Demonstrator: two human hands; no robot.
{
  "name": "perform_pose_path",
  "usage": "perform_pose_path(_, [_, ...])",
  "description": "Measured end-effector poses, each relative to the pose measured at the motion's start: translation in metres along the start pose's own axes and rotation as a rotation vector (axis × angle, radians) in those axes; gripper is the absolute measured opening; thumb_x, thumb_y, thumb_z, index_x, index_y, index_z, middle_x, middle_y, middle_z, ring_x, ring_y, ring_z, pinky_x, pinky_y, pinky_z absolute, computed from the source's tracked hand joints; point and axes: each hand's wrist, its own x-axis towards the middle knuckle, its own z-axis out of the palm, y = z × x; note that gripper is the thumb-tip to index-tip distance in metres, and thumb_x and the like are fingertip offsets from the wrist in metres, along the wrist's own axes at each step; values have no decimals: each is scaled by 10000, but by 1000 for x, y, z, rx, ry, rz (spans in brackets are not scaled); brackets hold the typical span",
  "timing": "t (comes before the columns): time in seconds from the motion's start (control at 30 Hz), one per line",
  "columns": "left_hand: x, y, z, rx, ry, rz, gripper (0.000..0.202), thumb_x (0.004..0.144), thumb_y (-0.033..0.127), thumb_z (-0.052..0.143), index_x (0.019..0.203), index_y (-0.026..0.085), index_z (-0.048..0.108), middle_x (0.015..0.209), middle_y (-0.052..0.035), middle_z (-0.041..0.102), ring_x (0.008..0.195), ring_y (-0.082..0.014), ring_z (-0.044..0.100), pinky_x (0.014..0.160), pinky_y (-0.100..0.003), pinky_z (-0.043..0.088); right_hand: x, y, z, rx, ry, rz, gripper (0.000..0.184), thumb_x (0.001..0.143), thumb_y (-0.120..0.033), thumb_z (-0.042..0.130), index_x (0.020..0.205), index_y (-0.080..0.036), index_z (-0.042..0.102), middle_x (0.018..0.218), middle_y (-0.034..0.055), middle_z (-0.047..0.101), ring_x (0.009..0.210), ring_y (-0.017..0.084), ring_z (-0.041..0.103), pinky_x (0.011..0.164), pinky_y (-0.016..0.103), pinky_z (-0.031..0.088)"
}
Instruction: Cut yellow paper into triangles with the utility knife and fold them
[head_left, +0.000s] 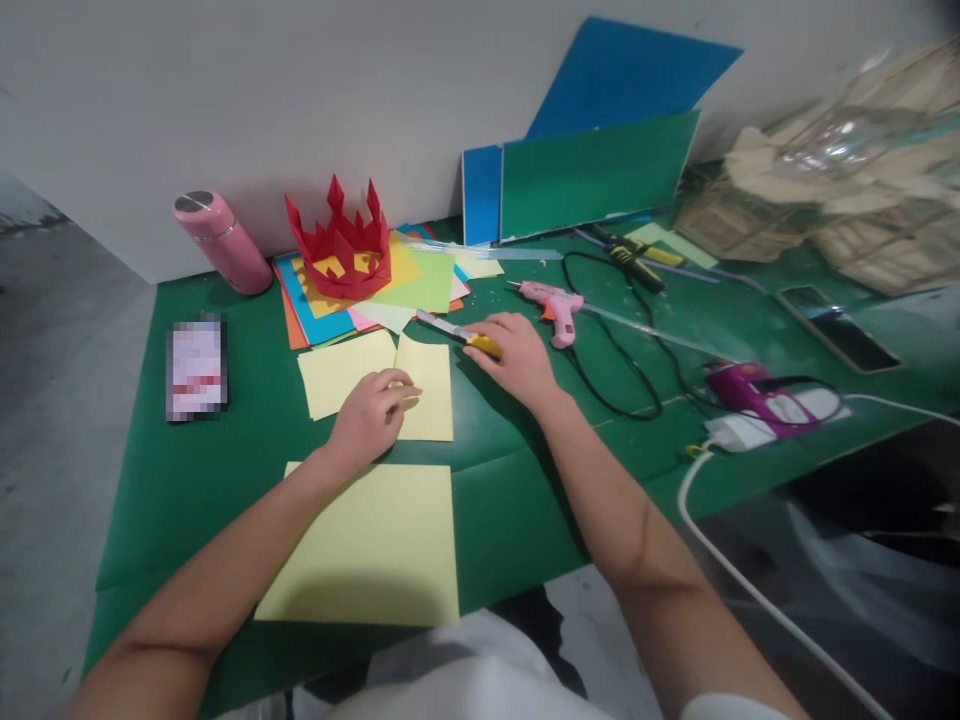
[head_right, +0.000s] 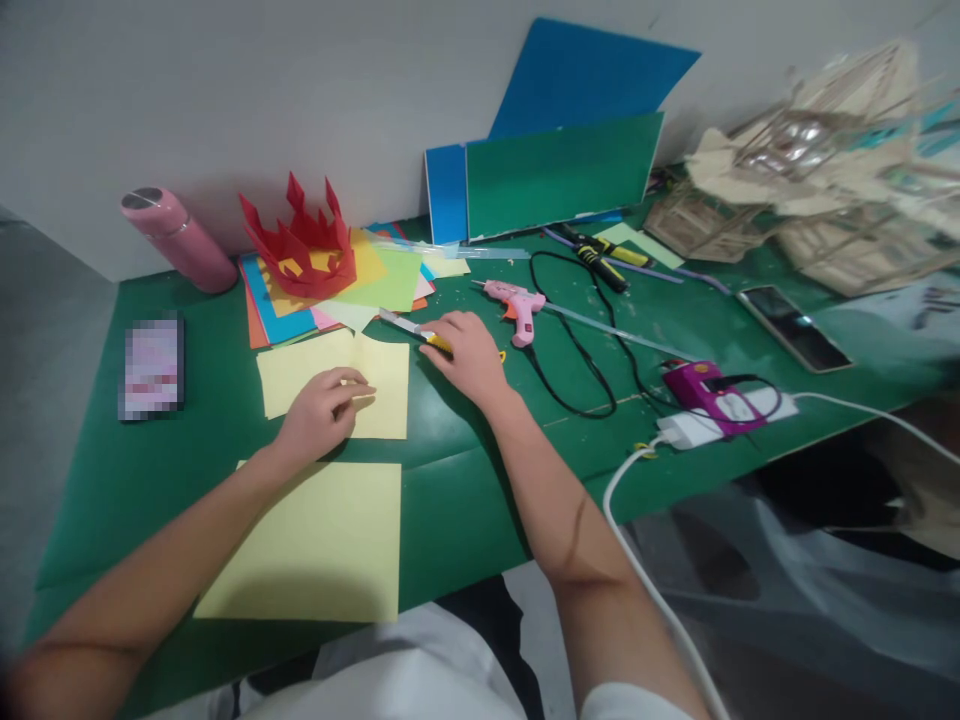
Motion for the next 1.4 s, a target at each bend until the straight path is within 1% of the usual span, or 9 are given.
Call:
perform_pose_path(0.13, [-1, 0, -1, 60, -25, 64, 317, 821, 59, 425, 901, 195, 700, 970, -78, 672, 870, -208, 603, 788, -368, 510, -1, 8, 6, -114, -37, 29, 455, 868, -397, 567, 1268, -180, 574, 1165, 145, 593, 1049, 312, 527, 912, 449, 424])
perform_pose_path(0.27, [-2, -1, -3, 59, 45, 23, 288, 831, 98, 412, 881, 172, 685, 930, -91, 672, 862, -209, 611, 799, -372, 520, -2, 17, 11, -97, -67, 56, 431, 878, -308, 534, 1277, -147, 573, 1111, 156, 628, 1010, 311, 559, 906, 459, 446])
perform_pose_path(0.37, [-2, 0, -4, 93, 46, -31, 262, 810, 113, 425, 866, 179, 672, 898, -83, 683, 867, -218, 620, 842, -393, 519, -1, 19, 8, -62, -55, 78, 415, 879, -278, 519, 1271, -159, 590, 1103, 146, 630, 1009, 296, 584, 901, 446, 469])
perform_pose_path(0.6, [-5, 17, -14, 194, -172, -8, 298, 802, 34, 387, 895, 137, 651, 947, -127, 679, 914, -251, 623, 859, -412, 520, -4, 15, -9, -28, -22, 89, 392, 883, -285, 522, 1244, -179, 628, 1152, 119, 637, 1044, 277, 609, 885, 407, 501])
perform_pose_path(0.73, [-7, 21, -22, 241, -244, -47, 361, 824, -7, 354, 943, 155, 654, 965, -108, 681, 923, -238, 625, 846, -389, 519, -4, 16, -12, -11, -20, 88, 381, 866, -310, 551, 1214, -193, 652, 1138, 106, 656, 1022, 278, 620, 864, 410, 507])
perform_pose_path(0.9, [-1, 18, -34, 313, -148, -41, 301, 906, 106, 417, 844, 196, 697, 857, -73, 710, 823, -228, 613, 751, -373, 501, -5, 19, -17, 63, -24, 52, 362, 847, -344, 573, 1165, -208, 681, 1123, 93, 662, 988, 266, 630, 873, 407, 502])
perform_pose_path(1.07, [10, 9, -42, 212, -4, -175, 198, 862, 314, 632, 696, 218, 681, 753, -18, 707, 748, -207, 560, 675, -337, 451, -6, 18, -22, 215, 34, -61, 346, 873, -365, 542, 1156, -228, 688, 1117, 95, 655, 1024, 252, 614, 923, 406, 481])
perform_pose_path(1.27, [15, -4, -38, 17, -4, -404, 260, 766, 420, 705, 656, 191, 650, 681, -4, 653, 680, -172, 549, 614, -291, 392, -7, 16, -36, 459, -186, -87, 304, 828, -343, 592, 1094, -267, 720, 1070, 72, 642, 893, 201, 624, 763, 334, 527])
perform_pose_path(1.4, [14, -6, -37, -185, -12, -499, 306, 758, 482, 674, 695, 184, 657, 685, 8, 640, 632, -142, 528, 596, -266, 383, -8, 17, -45, 495, -262, -66, 303, 808, -305, 594, 1075, -272, 732, 1047, 67, 641, 879, 190, 622, 760, 323, 531])
